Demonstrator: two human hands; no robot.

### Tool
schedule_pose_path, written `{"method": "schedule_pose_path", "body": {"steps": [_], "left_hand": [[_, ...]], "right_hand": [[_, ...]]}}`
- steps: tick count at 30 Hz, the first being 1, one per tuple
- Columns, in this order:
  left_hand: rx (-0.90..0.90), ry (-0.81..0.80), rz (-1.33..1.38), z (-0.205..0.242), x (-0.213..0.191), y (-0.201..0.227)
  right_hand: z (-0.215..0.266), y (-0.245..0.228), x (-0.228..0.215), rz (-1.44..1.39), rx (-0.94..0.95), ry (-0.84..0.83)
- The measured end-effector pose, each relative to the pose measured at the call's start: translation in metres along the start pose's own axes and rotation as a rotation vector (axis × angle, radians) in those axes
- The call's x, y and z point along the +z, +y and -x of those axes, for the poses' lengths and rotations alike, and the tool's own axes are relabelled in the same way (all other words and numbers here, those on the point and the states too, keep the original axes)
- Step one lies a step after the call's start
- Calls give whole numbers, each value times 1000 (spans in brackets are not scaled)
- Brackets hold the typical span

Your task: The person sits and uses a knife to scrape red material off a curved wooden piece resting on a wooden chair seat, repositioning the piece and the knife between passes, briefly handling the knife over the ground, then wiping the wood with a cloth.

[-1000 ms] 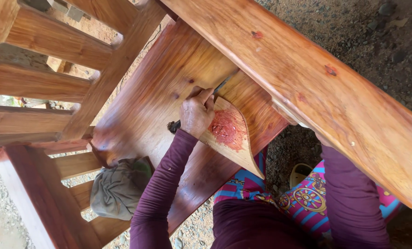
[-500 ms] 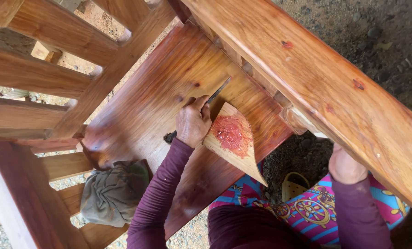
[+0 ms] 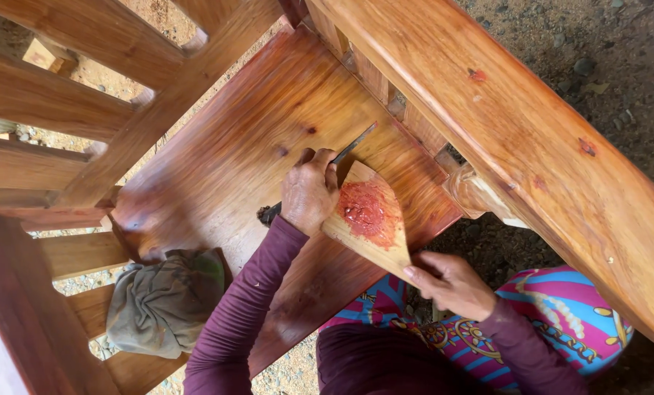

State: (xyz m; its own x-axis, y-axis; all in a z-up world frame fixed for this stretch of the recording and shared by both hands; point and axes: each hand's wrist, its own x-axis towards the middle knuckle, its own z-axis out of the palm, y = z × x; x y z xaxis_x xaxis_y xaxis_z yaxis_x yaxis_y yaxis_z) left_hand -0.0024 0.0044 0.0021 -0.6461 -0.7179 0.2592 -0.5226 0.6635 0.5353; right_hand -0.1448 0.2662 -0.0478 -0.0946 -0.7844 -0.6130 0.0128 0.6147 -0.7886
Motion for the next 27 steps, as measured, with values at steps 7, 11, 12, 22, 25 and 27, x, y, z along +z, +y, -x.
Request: {"method": "schedule_pose_path", "body": {"steps": [7, 11, 12, 22, 25, 27], "left_hand": [[-15, -30, -56, -5, 15, 10], [-61, -81, -49, -8, 29, 5], [-63, -81, -51, -8, 29, 8], [-40, 23, -24, 2, 42, 22], [-46, 19, -23, 6, 51, 23], [-49, 28, -46, 10, 55, 26]], "right_hand": [[4, 51, -38, 78, -132, -31], [7, 58, -37, 78, -63, -79], [10, 41, -33, 78, -63, -82], [12, 48, -31, 7, 41, -21], [13, 50, -35, -22, 20, -41], [14, 49, -39, -35, 15, -46]]}}
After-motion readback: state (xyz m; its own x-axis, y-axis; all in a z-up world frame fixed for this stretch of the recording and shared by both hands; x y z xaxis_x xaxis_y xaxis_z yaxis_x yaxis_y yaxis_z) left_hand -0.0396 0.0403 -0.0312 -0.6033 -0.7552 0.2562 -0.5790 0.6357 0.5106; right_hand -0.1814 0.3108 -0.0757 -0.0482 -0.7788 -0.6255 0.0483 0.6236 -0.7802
